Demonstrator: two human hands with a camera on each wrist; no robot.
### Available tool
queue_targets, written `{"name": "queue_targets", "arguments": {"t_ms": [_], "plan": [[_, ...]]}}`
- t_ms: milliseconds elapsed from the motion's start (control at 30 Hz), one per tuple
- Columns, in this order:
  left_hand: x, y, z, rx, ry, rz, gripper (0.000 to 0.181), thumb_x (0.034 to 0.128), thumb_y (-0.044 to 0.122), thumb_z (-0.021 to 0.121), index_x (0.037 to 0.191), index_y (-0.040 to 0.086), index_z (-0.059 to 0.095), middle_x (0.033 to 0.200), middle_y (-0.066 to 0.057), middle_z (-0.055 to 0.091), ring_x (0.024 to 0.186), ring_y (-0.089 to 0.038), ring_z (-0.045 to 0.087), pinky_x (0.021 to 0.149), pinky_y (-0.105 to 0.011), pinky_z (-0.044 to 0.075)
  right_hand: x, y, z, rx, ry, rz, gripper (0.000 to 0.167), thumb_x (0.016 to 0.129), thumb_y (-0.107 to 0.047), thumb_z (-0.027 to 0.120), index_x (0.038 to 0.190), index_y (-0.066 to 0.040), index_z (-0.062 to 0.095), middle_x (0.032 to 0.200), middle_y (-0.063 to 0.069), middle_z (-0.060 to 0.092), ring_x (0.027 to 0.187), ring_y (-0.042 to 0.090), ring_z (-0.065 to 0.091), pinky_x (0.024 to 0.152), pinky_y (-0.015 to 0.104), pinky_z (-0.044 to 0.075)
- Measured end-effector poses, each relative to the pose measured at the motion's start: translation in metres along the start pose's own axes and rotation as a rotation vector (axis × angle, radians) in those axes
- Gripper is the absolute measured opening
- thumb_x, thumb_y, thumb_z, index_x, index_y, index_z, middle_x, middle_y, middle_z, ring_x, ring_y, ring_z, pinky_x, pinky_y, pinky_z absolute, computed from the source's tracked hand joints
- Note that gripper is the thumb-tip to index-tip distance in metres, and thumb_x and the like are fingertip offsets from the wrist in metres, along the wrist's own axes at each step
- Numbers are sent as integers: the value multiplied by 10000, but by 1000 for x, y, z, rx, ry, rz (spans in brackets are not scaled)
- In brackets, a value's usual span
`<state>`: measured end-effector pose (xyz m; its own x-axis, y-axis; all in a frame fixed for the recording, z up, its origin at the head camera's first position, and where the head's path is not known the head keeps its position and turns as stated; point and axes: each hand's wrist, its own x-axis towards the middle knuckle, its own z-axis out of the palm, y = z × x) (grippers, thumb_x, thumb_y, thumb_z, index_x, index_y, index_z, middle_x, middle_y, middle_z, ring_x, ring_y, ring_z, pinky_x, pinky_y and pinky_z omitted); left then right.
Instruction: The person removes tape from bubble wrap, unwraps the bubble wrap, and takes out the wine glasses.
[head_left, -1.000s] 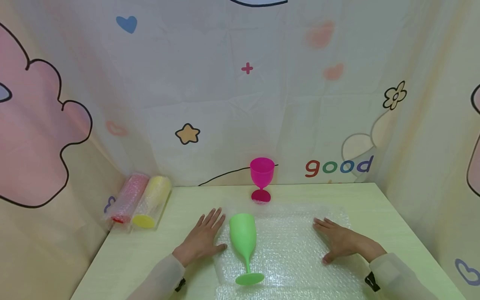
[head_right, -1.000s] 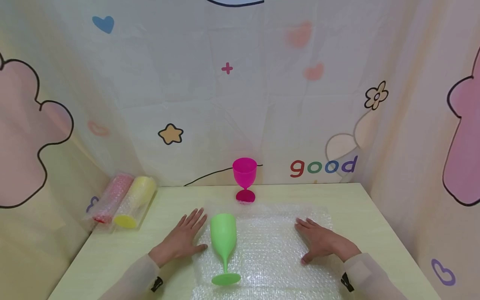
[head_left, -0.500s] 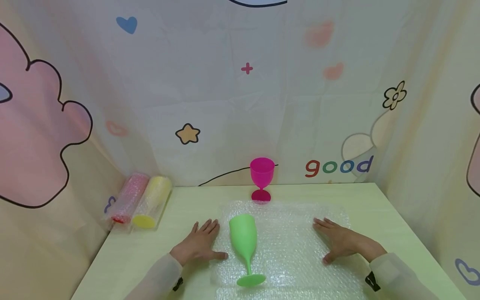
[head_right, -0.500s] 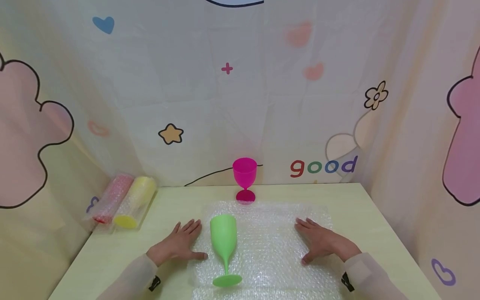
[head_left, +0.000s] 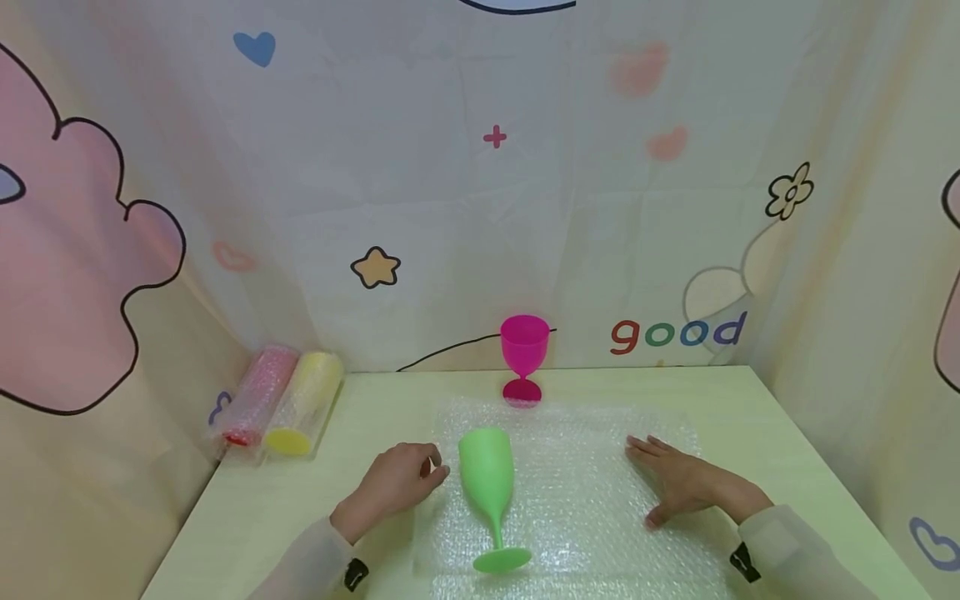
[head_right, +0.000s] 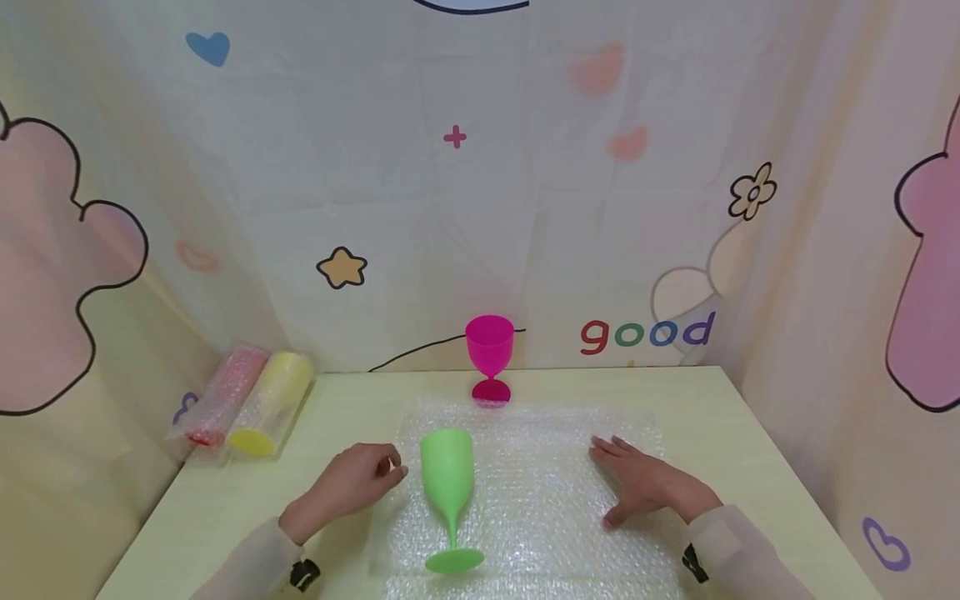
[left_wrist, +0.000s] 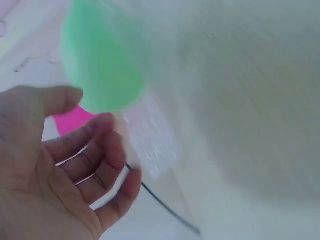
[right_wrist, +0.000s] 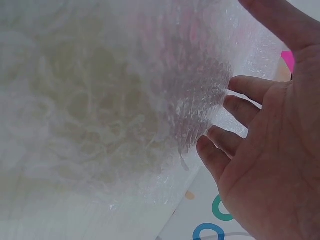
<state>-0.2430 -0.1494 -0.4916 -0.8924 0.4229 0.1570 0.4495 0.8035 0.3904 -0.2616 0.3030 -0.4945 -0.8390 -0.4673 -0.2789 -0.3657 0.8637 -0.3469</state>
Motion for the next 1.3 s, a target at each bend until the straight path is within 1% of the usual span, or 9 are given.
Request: {"name": "queue_targets", "arguments": {"t_ms": [100,200,367,467,633,700,900,1033,1300], "plan": [[-5,14,-1,-162,-4,0,184,955,275,614,819,173,683,615,119,545,508,-19,427,484,-212,386,0,0,-1,0,0,-2,1136,622,-468,879,1512,-22,332,1623,184,227,1472,503,156,1128,692,219],[-8,26,3,-277,-39,1,221,953,280,617,797,149,704,632,108,592,510,-10,439,509,-202,403,0,1,-1,-1,1,-2,1135,621,-470,878,1512,-25,332,1624,183,226,1472,504,153,1126,695,217],[-11,36,14,-405,-151,-31,316,932,357,634,832,81,752,677,19,688,529,-30,533,503,-210,439,0,2,-1,5,1,4,1140,621,-489,868,1517,-34,329,1624,184,225,1474,500,150,1128,698,210],[-12,42,19,-470,-219,-99,371,909,410,656,793,71,756,643,7,676,516,-56,546,465,-223,438,0,2,0,7,0,4,1140,621,-497,865,1516,-34,331,1622,186,230,1474,500,155,1128,697,213],[-10,54,30,-561,-347,-252,477,863,510,679,674,74,720,544,22,569,438,-82,422,401,-222,367,0,3,0,12,5,-3,1138,619,-492,870,1511,-26,337,1619,190,236,1472,501,159,1130,693,215],[-11,57,35,-578,-376,-288,473,855,512,689,649,87,711,531,30,548,424,-76,387,396,-215,344,0,3,1,16,5,-7,1140,620,-492,869,1512,-25,335,1620,190,233,1474,501,156,1133,691,210],[-13,59,47,-641,-404,-325,406,875,421,704,616,109,698,501,64,488,414,-54,337,397,-189,295,1,2,1,14,5,-11,1144,620,-496,868,1514,-27,331,1623,186,225,1475,499,152,1138,686,207],[-14,61,50,-683,-375,-321,396,878,381,711,605,95,695,474,81,451,404,-44,322,394,-180,284,0,2,0,10,10,-11,1146,616,-486,874,1513,-22,331,1623,185,226,1474,500,153,1137,685,210],[-15,67,55,-767,-330,-350,346,869,299,733,624,58,694,476,74,480,416,-40,371,405,-162,313,0,4,2,4,21,-24,1148,617,-491,873,1511,-15,331,1618,194,235,1468,509,159,1134,685,216]]}}
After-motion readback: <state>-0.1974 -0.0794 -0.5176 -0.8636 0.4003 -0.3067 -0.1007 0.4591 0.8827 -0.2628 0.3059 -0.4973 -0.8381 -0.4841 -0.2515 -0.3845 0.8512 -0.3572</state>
